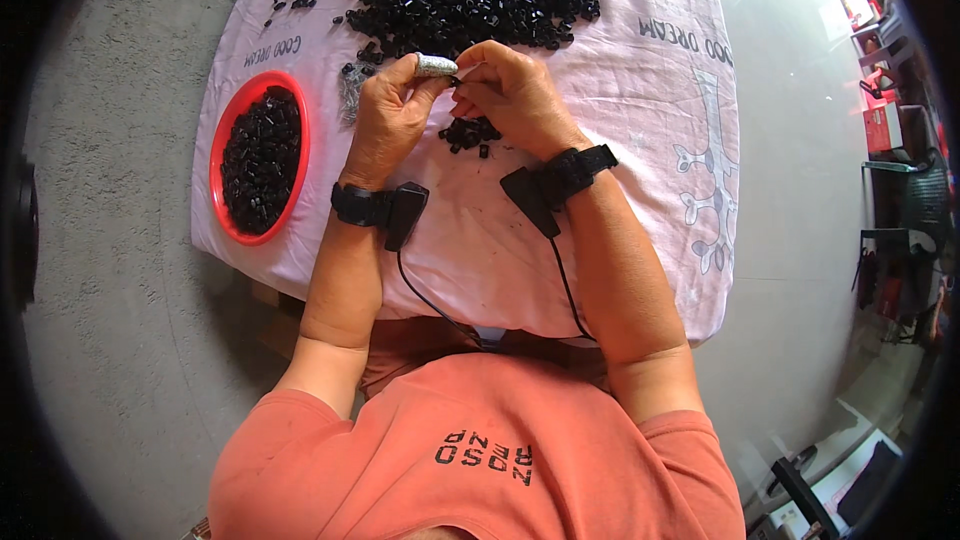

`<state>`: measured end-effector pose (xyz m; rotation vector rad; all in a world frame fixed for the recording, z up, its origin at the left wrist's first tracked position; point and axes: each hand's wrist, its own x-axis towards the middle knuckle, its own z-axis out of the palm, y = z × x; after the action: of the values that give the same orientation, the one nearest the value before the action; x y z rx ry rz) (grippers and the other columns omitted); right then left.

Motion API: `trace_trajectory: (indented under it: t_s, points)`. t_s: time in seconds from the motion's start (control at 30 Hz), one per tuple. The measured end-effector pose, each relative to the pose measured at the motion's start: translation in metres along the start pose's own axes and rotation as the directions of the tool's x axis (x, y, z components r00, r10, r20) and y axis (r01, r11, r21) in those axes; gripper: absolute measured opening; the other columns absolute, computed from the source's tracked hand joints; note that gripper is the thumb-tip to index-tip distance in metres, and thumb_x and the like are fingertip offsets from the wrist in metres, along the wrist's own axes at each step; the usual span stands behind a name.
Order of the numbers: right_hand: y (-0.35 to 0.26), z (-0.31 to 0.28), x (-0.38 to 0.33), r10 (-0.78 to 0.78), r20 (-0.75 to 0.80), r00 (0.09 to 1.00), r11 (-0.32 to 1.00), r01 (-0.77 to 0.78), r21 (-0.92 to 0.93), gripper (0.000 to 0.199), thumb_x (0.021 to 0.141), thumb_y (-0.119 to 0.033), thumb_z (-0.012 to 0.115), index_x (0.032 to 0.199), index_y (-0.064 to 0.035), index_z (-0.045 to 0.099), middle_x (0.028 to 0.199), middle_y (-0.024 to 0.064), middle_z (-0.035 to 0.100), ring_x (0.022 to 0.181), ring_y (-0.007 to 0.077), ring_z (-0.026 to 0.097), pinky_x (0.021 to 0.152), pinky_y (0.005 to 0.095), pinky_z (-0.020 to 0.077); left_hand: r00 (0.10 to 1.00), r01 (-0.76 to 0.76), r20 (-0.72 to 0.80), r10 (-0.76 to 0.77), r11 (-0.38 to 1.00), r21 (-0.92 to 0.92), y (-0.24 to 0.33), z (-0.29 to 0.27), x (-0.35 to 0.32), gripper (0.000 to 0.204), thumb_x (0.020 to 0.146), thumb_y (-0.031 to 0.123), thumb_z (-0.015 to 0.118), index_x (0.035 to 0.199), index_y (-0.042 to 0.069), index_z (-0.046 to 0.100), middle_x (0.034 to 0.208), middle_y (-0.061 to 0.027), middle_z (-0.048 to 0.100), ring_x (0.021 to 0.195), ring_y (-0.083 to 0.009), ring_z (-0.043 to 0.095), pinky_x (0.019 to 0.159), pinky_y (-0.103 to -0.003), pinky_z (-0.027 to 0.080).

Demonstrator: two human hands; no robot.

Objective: Manually assembling small silver metal pins into black plastic housings on a workbench.

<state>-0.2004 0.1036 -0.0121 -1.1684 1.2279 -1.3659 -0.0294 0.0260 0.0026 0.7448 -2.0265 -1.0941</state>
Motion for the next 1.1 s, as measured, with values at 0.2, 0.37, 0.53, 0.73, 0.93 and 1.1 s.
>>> trace_trajectory:
  t_s: [0.2,0.37,0.53,0.73,0.93,1.1]
  points:
    - [0.003,0.001,-0.001,0.002,-0.009,1.000,1.000,-0.002,-0.030,0.020,0.096,0.003,0.063,0.117,0.0018,0.060,0.090,0.0108,0.074,0.084,0.0159,0.074,0.075,0.0272,0.0609,0.996,-0.082,0.043,0.080,0.995,0.053,0.006,-0.005,0.002,0.008,0.093,0.001,0.071,0.100,0.001,0.073,0.086,-0.0058,0.072,0.078,-0.0083,0.063,0.069,-0.027,0.051]
    - [0.002,0.002,-0.001,-0.037,-0.018,0.999,0.999,0.036,-0.037,0.022,0.096,0.003,0.064,0.117,0.0014,0.060,0.090,0.0112,0.075,0.082,0.0152,0.074,0.073,0.0271,0.0608,0.993,-0.118,0.018,0.117,0.989,0.084,0.007,-0.004,0.003,0.009,0.091,-0.001,0.070,0.100,0.000,0.073,0.086,-0.0111,0.072,0.076,-0.0169,0.068,0.068,-0.031,0.053]
    - [0.008,0.001,0.000,-0.023,-0.017,1.000,0.999,0.022,-0.033,0.023,0.095,0.005,0.065,0.117,0.0002,0.060,0.091,0.0109,0.075,0.080,0.0137,0.073,0.071,0.0273,0.0605,0.981,-0.192,0.001,0.195,0.966,0.175,-0.001,0.001,0.002,0.013,0.091,-0.002,0.069,0.104,0.001,0.074,0.085,-0.0102,0.072,0.078,-0.0141,0.068,0.068,-0.030,0.053]
    - [-0.001,0.004,-0.004,0.027,-0.019,0.999,0.999,-0.027,-0.020,0.034,0.096,0.006,0.062,0.129,-0.0006,0.057,0.099,0.0081,0.074,0.088,0.0119,0.071,0.076,0.0263,0.0601,0.961,-0.276,0.049,0.272,0.945,0.176,0.011,0.001,0.005,0.027,0.085,-0.008,0.066,0.109,0.001,0.073,0.101,-0.0141,0.073,0.089,-0.0297,0.072,0.078,-0.036,0.057]
    - [-0.004,0.004,-0.002,-0.010,-0.021,1.000,0.995,0.012,0.104,0.038,0.096,0.004,0.065,0.133,-0.0022,0.059,0.105,0.0076,0.076,0.095,0.0114,0.071,0.080,0.0260,0.0583,0.956,-0.292,0.040,0.290,0.934,0.208,0.018,0.002,0.003,0.035,0.079,-0.008,0.069,0.112,0.003,0.072,0.104,-0.0146,0.072,0.097,-0.0323,0.071,0.085,-0.038,0.057]
    - [-0.002,-0.001,-0.002,-0.045,0.019,0.999,0.994,0.042,0.097,0.041,0.098,0.000,0.063,0.139,-0.0042,0.058,0.109,0.0070,0.075,0.097,0.0103,0.070,0.079,0.0247,0.0575,0.957,-0.284,0.003,0.289,0.939,0.192,0.013,0.007,0.004,0.035,0.076,-0.006,0.071,0.110,0.004,0.070,0.103,-0.0148,0.069,0.098,-0.0360,0.066,0.085,-0.043,0.055]
